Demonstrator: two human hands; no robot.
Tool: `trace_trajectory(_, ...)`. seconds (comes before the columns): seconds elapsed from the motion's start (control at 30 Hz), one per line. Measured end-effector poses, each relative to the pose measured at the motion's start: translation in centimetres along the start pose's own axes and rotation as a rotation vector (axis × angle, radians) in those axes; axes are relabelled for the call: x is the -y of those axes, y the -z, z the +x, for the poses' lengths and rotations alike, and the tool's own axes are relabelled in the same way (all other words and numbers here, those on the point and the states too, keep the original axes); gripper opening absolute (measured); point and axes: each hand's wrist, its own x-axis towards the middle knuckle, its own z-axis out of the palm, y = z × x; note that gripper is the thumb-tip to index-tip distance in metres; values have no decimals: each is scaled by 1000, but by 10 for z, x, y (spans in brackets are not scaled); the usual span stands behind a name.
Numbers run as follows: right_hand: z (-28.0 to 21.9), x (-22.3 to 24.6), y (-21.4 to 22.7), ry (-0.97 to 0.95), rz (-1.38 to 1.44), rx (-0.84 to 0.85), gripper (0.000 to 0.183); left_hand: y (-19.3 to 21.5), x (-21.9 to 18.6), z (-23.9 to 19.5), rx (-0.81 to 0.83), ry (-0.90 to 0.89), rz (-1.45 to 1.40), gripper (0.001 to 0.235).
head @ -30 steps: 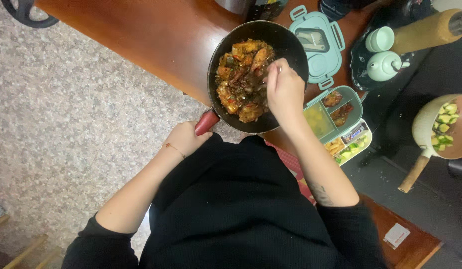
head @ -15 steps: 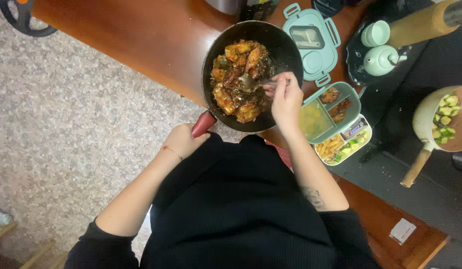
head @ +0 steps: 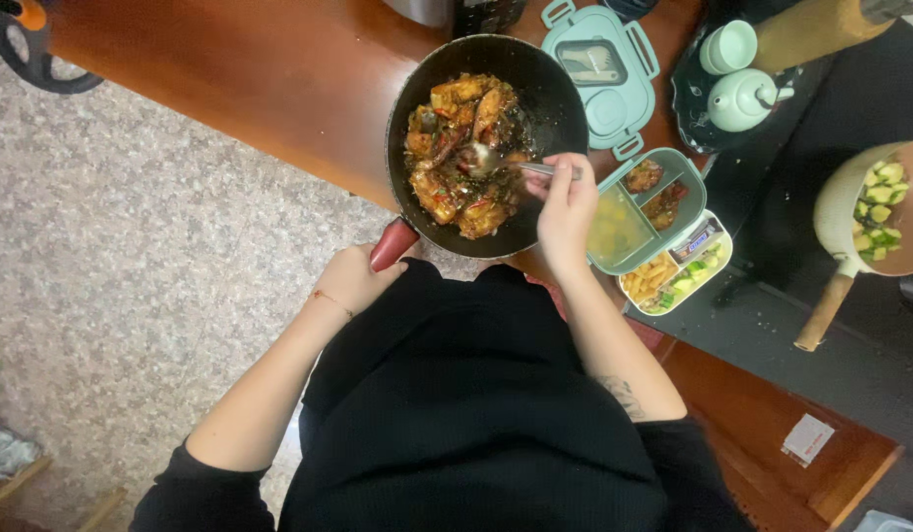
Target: The person prepares a lunch box by using a spoon to scoop cooked zucchini from a pot and seasoned meat from a pan into separate compartments of a plastic container.
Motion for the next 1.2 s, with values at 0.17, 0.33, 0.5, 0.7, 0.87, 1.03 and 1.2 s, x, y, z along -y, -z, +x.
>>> trace_trajectory(0.17, -18, 25, -17, 354, -537, 72, 25, 0, -1, -2, 2, 11, -16, 51)
trace_trajectory(0.33, -25, -3, -26, 611, -718, 50, 23, 2, -3, 0, -10, -11, -14, 50)
trace_trajectory(0.5, -28, 20, -27, 310, -537, 33, 25, -3, 1, 1, -14, -27, -47, 48)
trace_trajectory(0.7, -13, 9, -18, 173, -215, 93, 24, -4, 2, 7, 5, -3, -37, 49)
trace_trajectory(0.87, 2, -8, -2, -141, 24, 39, 29, -1, 4, 7, 24, 14, -30, 50)
trace_trajectory(1.03, -3, 11, 4, -279, 183, -7, 28, 3, 2, 8, 29, 17, -33, 52)
trace_trajectory(1.2, -11, 27, 15, -318, 282, -24, 26, 5, 3, 9, 35, 35, -14, 52)
